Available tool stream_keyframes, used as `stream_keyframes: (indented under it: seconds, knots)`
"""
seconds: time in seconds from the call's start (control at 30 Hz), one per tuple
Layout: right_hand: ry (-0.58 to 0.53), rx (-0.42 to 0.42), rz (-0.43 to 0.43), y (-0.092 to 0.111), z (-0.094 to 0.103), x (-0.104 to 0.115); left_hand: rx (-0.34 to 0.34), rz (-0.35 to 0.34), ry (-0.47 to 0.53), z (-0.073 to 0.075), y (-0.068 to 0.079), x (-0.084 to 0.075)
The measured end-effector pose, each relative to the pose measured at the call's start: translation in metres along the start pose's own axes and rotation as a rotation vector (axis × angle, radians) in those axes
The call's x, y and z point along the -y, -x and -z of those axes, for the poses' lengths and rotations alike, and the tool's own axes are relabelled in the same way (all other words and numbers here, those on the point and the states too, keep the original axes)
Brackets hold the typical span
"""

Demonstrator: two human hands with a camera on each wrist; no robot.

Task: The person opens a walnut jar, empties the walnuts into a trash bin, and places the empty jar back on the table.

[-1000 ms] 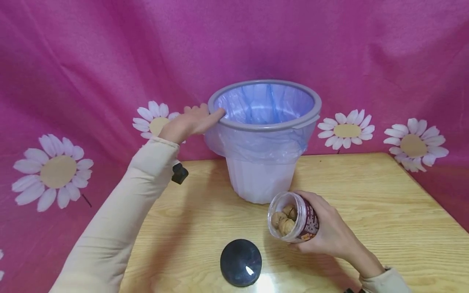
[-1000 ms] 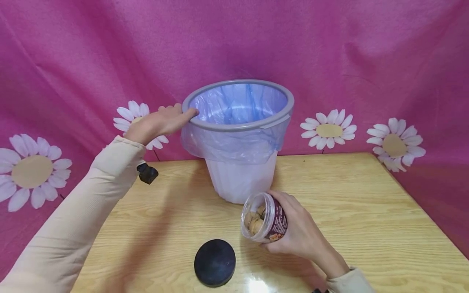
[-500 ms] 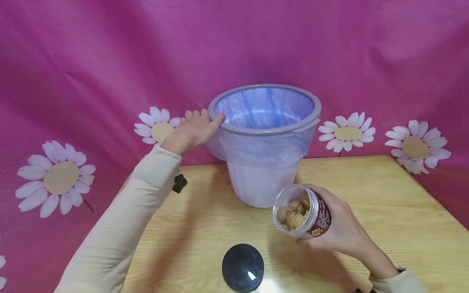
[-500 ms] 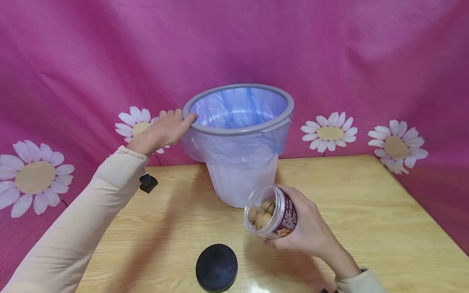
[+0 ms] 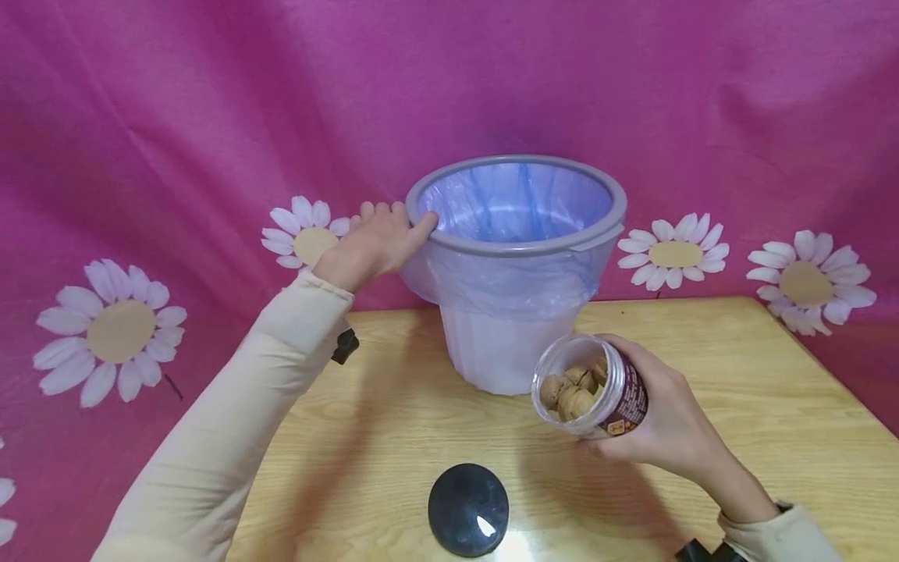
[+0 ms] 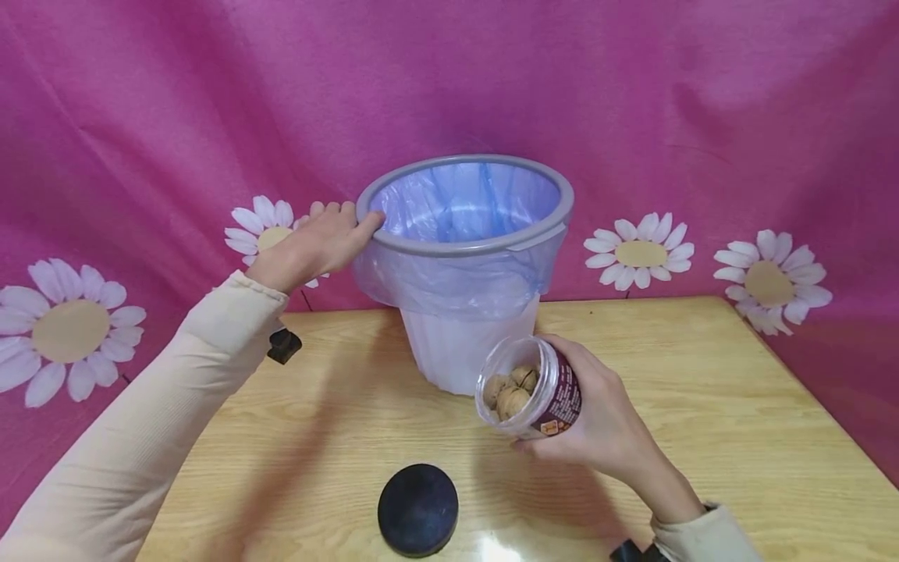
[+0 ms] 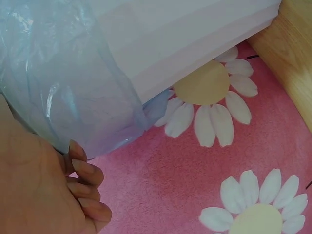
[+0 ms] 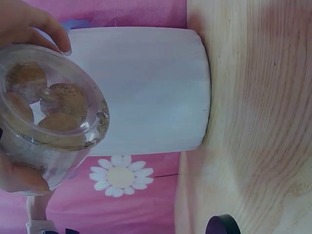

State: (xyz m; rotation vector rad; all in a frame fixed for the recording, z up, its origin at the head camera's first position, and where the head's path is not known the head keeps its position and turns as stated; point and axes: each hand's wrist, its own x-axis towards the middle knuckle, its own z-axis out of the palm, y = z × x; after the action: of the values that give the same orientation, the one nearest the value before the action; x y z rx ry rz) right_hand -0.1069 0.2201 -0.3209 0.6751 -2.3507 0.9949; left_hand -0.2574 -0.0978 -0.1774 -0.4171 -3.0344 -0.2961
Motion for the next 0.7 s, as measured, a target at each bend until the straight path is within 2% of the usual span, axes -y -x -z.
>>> stream_keyframes:
  seconds: [0.27, 0.53, 0.7]
  knots:
    - [0.02, -0.015, -0.014, 0.0003, -0.0008, -0.0007, 0.031, 0.027, 0.029, -0.0004, 0.0017, -0.0012]
    - [0.034, -0.045, -0.025, 0.0003, 0.0055, -0.0014, 0.004, 0.044, 0.013, -0.0008, 0.0031, -0.0041]
    - [0.045, -0.051, -0.035, -0.0015, 0.0066, -0.002, 0.013, 0.053, 0.005, -0.0002, 0.004, -0.0048]
